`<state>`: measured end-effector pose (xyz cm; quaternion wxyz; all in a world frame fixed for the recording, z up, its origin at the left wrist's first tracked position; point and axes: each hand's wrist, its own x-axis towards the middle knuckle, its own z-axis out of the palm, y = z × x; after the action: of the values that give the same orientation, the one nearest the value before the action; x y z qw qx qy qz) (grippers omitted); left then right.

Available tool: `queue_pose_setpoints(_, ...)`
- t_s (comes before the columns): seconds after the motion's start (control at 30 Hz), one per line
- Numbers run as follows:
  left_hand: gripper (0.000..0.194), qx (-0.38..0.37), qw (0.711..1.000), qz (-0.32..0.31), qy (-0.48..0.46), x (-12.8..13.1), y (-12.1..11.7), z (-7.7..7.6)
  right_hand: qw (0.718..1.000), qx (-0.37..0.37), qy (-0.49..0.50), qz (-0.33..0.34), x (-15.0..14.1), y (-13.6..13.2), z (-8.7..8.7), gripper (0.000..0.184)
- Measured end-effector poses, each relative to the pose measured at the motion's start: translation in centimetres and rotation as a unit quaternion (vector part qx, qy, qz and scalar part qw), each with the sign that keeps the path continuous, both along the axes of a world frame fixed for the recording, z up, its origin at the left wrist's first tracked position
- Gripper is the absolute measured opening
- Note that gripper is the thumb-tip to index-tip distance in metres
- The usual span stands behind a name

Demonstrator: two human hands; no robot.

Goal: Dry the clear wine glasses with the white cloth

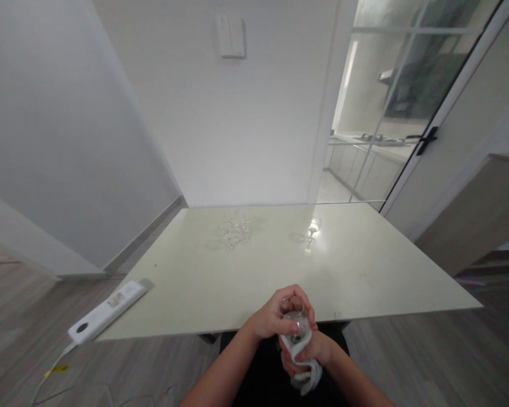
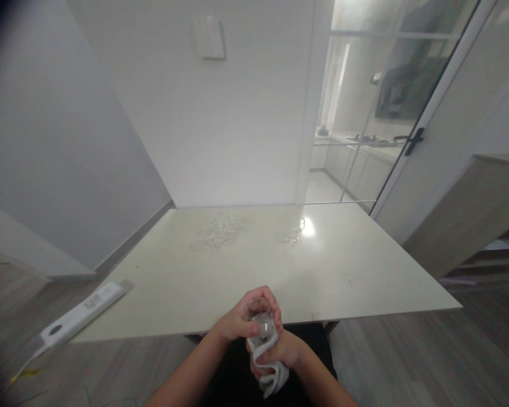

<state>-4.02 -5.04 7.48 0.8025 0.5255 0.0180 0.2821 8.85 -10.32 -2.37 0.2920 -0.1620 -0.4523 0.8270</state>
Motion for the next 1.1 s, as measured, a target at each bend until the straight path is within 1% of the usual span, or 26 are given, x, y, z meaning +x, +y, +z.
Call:
queue_pose_setpoints(0.1, 0.051, -0.016, 0.999, 0.032, 0.009, 0.3, 0.1, -0.1, 0.998, -0.021, 0.017, -0.059, 0.0, 0.0, 0.0, 0.052)
queue_pose_setpoints(0.2, 0.05, -0.005, 0.998, 0.065, 0.025, 0.4, 0.0, 0.0, 0.993, -0.024, -0.048, -0.104, 0.4, -0.1, 0.9, 0.047)
queue_pose_setpoints(0.3, 0.045, 0.021, 0.992, 0.108, 0.053, 0.5, -0.2, 0.3, 0.979, 0.0, -0.134, -0.156, 0.8, 0.0, 2.3, 0.039)
queue_pose_setpoints(0.4, 0.043, 0.051, 0.984, 0.156, 0.073, 0.7, -0.6, 0.7, 0.959, 0.055, -0.186, -0.205, 1.1, 0.2, 3.7, 0.035)
queue_pose_setpoints(0.53, 0.042, 0.091, 0.964, 0.226, 0.111, 0.9, -0.9, 0.9, 0.935, 0.146, -0.194, -0.259, 1.1, 0.5, 4.9, 0.053)
queue_pose_setpoints(0.6, 0.04, 0.104, 0.954, 0.253, 0.123, 1.0, -1.0, 0.9, 0.925, 0.176, -0.195, -0.273, 1.0, 0.6, 5.2, 0.056)
queue_pose_setpoints(0.67, 0.038, 0.116, 0.946, 0.273, 0.13, 1.2, -1.1, 0.8, 0.914, 0.201, -0.198, -0.292, 0.7, 0.8, 5.3, 0.05)
queue_pose_setpoints(0.73, 0.037, 0.131, 0.935, 0.299, 0.137, 1.6, -1.3, 0.7, 0.898, 0.22, -0.201, -0.324, 0.2, 1.1, 5.4, 0.044)
queue_pose_setpoints(0.87, 0.035, 0.149, 0.901, 0.377, 0.158, 2.1, -1.6, 0.6, 0.848, 0.243, -0.227, -0.412, -0.7, 1.4, 5.4, 0.036)
queue_pose_setpoints(0.9, 0.035, 0.156, 0.891, 0.392, 0.166, 2.0, -1.6, 0.8, 0.839, 0.245, -0.234, -0.426, -0.8, 1.4, 5.4, 0.034)
queue_pose_setpoints(0.93, 0.037, 0.168, 0.884, 0.399, 0.174, 1.8, -1.6, 1.0, 0.836, 0.242, -0.239, -0.431, -0.7, 1.3, 5.5, 0.032)
queue_pose_setpoints(0.97, 0.039, 0.186, 0.881, 0.396, 0.179, 1.5, -1.5, 1.4, 0.842, 0.234, -0.243, -0.421, -0.4, 1.2, 5.7, 0.03)
queue_pose_setpoints(1.0, 0.041, 0.208, 0.883, 0.38, 0.179, 1.1, -1.4, 1.8, 0.859, 0.22, -0.246, -0.391, -0.1, 0.9, 5.8, 0.029)
queue_pose_setpoints(1.03, 0.043, 0.232, 0.89, 0.353, 0.172, 0.6, -1.3, 2.3, 0.882, 0.204, -0.247, -0.345, 0.2, 0.7, 5.9, 0.03)
queue_pose_setpoints(1.1, 0.045, 0.271, 0.915, 0.267, 0.133, -0.2, -1.2, 3.4, 0.931, 0.178, -0.238, -0.211, 0.9, 0.2, 6.0, 0.035)
